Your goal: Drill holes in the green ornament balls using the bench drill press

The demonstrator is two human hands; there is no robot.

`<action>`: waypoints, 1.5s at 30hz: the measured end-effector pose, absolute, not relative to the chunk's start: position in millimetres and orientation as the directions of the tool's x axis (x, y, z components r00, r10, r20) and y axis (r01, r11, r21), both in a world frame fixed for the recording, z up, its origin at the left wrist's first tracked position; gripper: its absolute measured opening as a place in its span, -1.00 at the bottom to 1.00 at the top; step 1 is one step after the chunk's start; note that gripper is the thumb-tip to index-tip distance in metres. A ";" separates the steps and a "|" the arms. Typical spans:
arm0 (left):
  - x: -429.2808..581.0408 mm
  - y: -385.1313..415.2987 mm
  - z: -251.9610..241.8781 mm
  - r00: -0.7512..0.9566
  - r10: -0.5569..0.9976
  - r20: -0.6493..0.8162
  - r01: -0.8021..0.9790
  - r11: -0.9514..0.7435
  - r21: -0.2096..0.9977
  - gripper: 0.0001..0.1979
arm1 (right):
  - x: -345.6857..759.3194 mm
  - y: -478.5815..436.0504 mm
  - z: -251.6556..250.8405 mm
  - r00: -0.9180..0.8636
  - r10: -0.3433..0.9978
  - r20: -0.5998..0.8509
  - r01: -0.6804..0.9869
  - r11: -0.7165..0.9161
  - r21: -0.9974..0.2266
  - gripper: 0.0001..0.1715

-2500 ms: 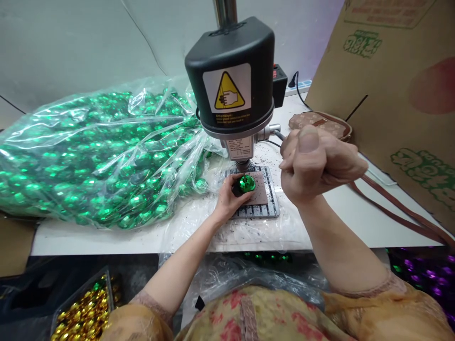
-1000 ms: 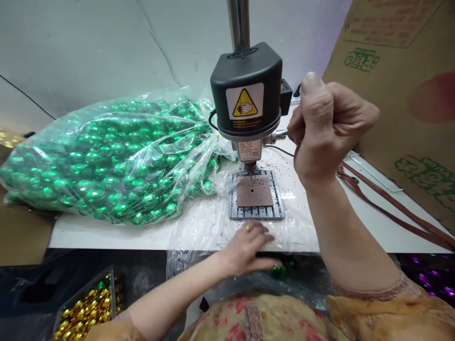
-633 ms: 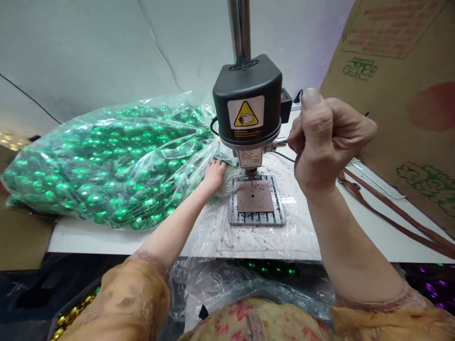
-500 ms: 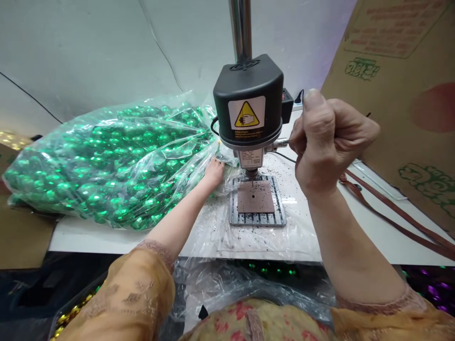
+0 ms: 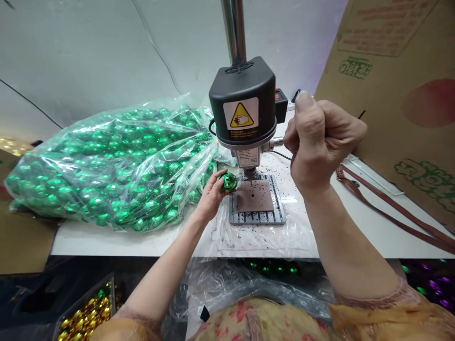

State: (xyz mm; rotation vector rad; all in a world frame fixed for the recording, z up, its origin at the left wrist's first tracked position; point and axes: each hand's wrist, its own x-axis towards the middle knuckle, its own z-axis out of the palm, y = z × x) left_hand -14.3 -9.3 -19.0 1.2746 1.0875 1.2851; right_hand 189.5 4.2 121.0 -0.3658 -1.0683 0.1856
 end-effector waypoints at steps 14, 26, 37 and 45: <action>7.9 3.4 -59.8 0.077 0.979 0.189 0.024 -0.192 0.981 -0.35 | 189.0 1.4 122.1 0.458 0.311 0.833 -0.001 0.937 -0.349 -0.50; 13.8 5.1 -73.6 0.211 0.905 0.370 0.310 -0.421 0.852 -0.43 | 190.7 -2.2 123.9 0.445 0.348 0.825 0.008 0.920 -0.393 -0.49; 17.5 -6.9 -71.3 0.214 0.918 0.333 0.306 -0.387 0.870 -0.51 | 191.2 -1.6 122.4 0.446 0.334 0.830 0.016 0.925 -0.380 -0.50; 29.2 -8.6 -72.5 0.153 0.943 0.297 0.221 -0.325 0.919 -0.43 | 192.1 -3.5 124.2 0.433 0.387 0.814 0.009 0.901 -0.434 -0.50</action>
